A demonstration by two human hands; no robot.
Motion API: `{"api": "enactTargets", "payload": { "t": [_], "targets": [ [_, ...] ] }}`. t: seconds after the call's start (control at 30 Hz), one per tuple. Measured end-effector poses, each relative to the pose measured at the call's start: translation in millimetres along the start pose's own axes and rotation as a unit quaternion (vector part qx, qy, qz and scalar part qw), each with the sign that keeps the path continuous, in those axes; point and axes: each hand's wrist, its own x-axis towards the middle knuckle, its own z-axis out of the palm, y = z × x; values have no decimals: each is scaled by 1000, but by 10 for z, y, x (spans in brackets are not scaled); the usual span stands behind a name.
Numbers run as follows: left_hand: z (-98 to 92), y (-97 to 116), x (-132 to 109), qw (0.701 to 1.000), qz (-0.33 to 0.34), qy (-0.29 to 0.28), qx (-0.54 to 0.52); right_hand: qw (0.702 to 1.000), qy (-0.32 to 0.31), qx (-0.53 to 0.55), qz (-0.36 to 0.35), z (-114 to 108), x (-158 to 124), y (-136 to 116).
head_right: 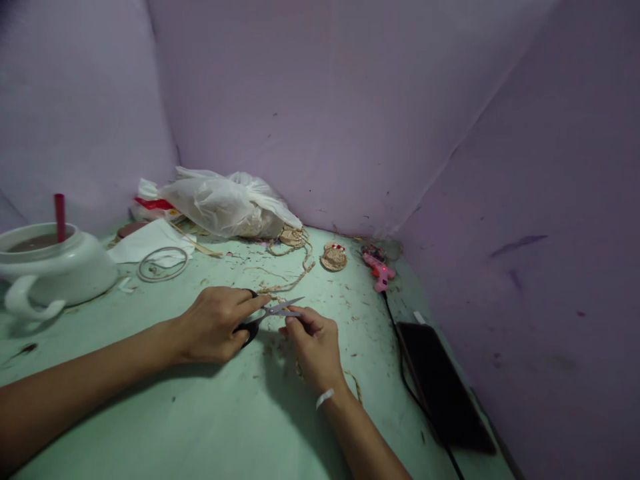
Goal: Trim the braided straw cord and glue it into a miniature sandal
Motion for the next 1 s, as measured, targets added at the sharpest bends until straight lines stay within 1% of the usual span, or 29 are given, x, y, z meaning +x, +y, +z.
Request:
{"api": "enactTargets", "payload": {
  "t": [0.2,0.37,0.5,0.6,0.67,0.7,0.73,0.77,0.8,0.83,0.87,0.9,0.93,0.97,1.0],
  "targets": [
    [-16,-39,-5,1000,14,-15,9,1000,-12,1,18,-9,2,-12],
    [-6,-65,-2,999,18,-31,8,999,-32,4,5,-4,-12,-19],
    [13,-81,-10,999,30,-27,-12,999,-35,-10,7,-27,-12,-17],
    [21,-87,-9,997,30,-20,-65,999,-25,-8,20,-50,7,6],
    [18,-89,16,989,-10,11,-146,999,-9,20,38,-53,24,35],
    [14,-89,37,977,-51,34,-204,998,-3,39,54,-49,30,52],
    [9,-88,63,955,-106,57,-273,996,-1,58,73,-40,33,69],
    [5,-85,90,918,-171,68,-351,993,-5,76,92,-27,31,85],
    [1,-81,116,868,-238,69,-430,990,-14,89,109,-10,24,99],
    [-1,-74,139,806,-298,57,-508,987,-22,97,123,8,12,109],
    [1,-66,157,742,-346,37,-573,986,-28,99,132,27,-4,115],
    [8,-55,170,686,-379,19,-621,985,-34,95,137,45,-23,117],
    [19,-43,178,645,-399,6,-651,985,-39,88,140,61,-44,116],
    [35,-30,183,619,-410,-1,-670,986,-48,79,142,75,-65,110],
    [53,-14,188,605,-417,-2,-678,986,-60,69,142,87,-85,103]
  ]
}}
